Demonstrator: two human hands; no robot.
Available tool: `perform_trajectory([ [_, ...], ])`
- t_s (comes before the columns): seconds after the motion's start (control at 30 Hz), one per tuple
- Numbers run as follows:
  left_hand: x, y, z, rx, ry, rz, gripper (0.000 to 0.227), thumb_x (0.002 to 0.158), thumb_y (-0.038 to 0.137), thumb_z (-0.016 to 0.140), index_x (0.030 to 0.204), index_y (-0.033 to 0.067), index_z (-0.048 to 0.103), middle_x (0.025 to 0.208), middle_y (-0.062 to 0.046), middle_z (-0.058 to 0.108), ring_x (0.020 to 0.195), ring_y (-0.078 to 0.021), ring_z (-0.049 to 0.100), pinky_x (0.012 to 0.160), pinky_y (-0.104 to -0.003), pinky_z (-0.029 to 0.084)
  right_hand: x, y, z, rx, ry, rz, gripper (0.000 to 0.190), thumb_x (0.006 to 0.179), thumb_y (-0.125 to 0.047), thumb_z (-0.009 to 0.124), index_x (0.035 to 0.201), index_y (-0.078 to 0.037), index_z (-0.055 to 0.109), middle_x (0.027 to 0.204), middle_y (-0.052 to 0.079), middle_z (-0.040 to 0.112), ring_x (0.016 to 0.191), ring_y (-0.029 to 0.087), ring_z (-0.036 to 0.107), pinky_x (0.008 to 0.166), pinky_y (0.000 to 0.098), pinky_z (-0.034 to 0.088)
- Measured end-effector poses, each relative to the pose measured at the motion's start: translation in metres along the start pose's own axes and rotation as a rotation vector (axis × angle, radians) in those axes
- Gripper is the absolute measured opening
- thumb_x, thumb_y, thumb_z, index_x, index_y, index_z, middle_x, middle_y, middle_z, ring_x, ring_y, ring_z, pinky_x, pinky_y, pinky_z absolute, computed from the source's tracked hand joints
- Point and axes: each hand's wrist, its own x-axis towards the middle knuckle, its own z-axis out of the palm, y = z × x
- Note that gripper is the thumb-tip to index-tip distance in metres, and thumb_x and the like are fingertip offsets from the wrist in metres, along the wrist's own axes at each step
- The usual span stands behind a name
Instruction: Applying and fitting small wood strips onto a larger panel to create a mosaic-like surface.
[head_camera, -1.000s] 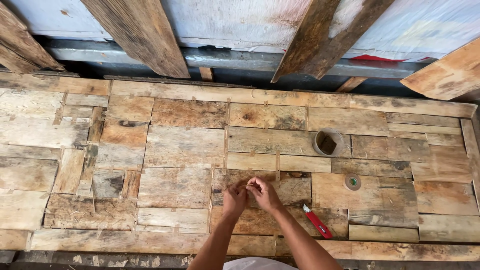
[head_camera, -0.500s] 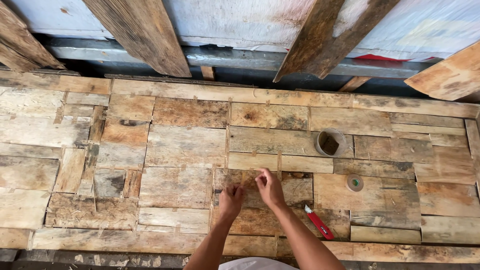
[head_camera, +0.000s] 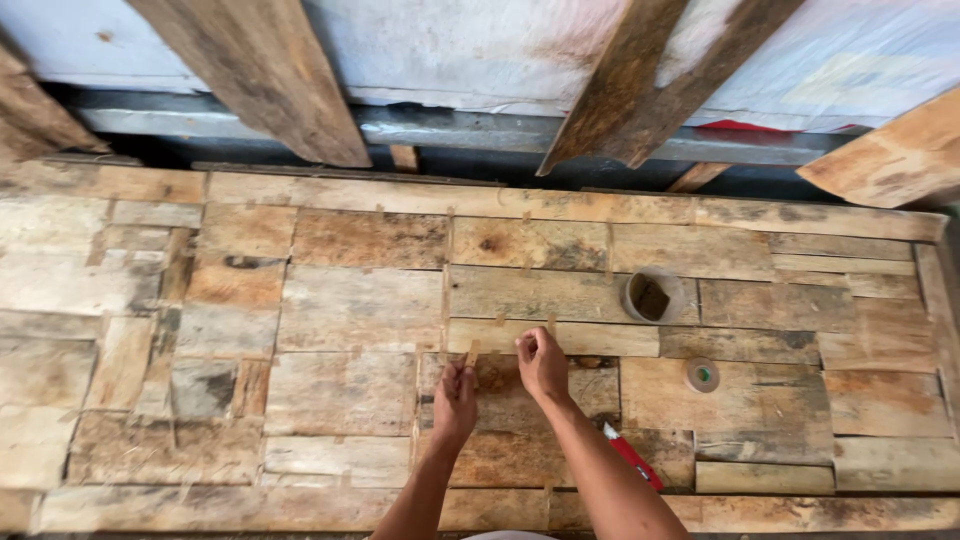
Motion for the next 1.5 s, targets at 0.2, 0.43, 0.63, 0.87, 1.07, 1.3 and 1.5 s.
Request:
perform_trajectory([
  [0.2,-0.001,0.01,0.012,0.005,0.001,-0.072,0.022,0.107,0.024,0.053,0.113,0.0058,0.064,0.071,-0.001,0.053,0.064,-0.0096,0.046,0.056,-0.03,0.039,0.017,0.043,-0.07,-0.072,0.646,-0.274,0.038,0.096,-0.017,0.071,0.127,-0.001,0.057,0.121,0.021,0.054,0.111,0.039,0.06,0.096,0.0462,0.051],
  [0.43,-0.003,0.005,0.027,0.012,0.041,-0.021,0.02,0.106,0.024,0.054,0.106,0.0066,0.063,0.067,0.003,0.051,0.059,-0.0061,0.043,0.051,-0.029,0.037,0.038,0.097,-0.108,-0.081,0.671,-0.033,0.039,0.092,-0.02,0.076,0.128,-0.01,0.063,0.125,0.02,0.051,0.106,0.041,0.061,0.088,0.0496,0.053],
  [0.63,-0.004,0.007,0.03,0.0,0.01,-0.144,0.023,0.109,0.026,0.051,0.098,0.0075,0.059,0.066,0.002,0.046,0.056,-0.0086,0.037,0.05,-0.031,0.032,0.047,0.101,-0.113,-0.067,0.634,-0.016,0.014,0.097,-0.017,0.075,0.111,-0.014,0.072,0.117,0.014,0.061,0.099,0.035,0.066,0.08,0.0464,0.057],
  [0.87,0.007,-0.001,0.042,-0.072,0.001,-0.12,0.018,0.107,0.025,0.053,0.1,0.0098,0.06,0.073,0.004,0.053,0.065,-0.0044,0.047,0.059,-0.027,0.044,0.036,0.056,-0.095,-0.034,0.558,-0.305,0.011,0.095,-0.013,0.071,0.106,-0.013,0.071,0.12,0.012,0.07,0.094,0.033,0.07,0.074,0.0415,0.06],
  [1.07,0.011,0.004,0.045,-0.124,-0.014,-0.16,0.021,0.108,0.025,0.054,0.102,0.0067,0.06,0.069,0.003,0.047,0.061,-0.0064,0.04,0.055,-0.028,0.038,0.025,0.028,-0.076,-0.228,0.349,-0.277,0.022,0.093,-0.026,0.076,0.111,-0.014,0.072,0.111,0.007,0.07,0.108,0.031,0.063,0.094,0.0446,0.054],
  [1.3,0.017,0.018,0.022,0.029,0.115,-0.116,0.023,0.106,0.027,0.053,0.099,0.0054,0.061,0.083,0.005,0.066,0.059,-0.0075,0.048,0.052,-0.029,0.044,0.033,0.034,-0.07,-0.565,0.299,-0.173,0.061,0.093,-0.06,0.063,0.129,-0.011,0.067,0.157,0.019,0.034,0.144,0.044,0.026,0.104,0.0602,0.031],
  [1.5,0.019,0.003,0.011,0.051,0.034,-0.182,0.027,0.108,0.025,0.047,0.102,0.0033,0.061,0.067,-0.005,0.058,0.054,-0.0108,0.05,0.048,-0.031,0.042,0.02,0.016,-0.078,-0.531,0.401,-0.298,0.051,0.096,-0.046,0.063,0.129,-0.008,0.067,0.151,0.021,0.045,0.139,0.042,0.038,0.105,0.0576,0.037],
])
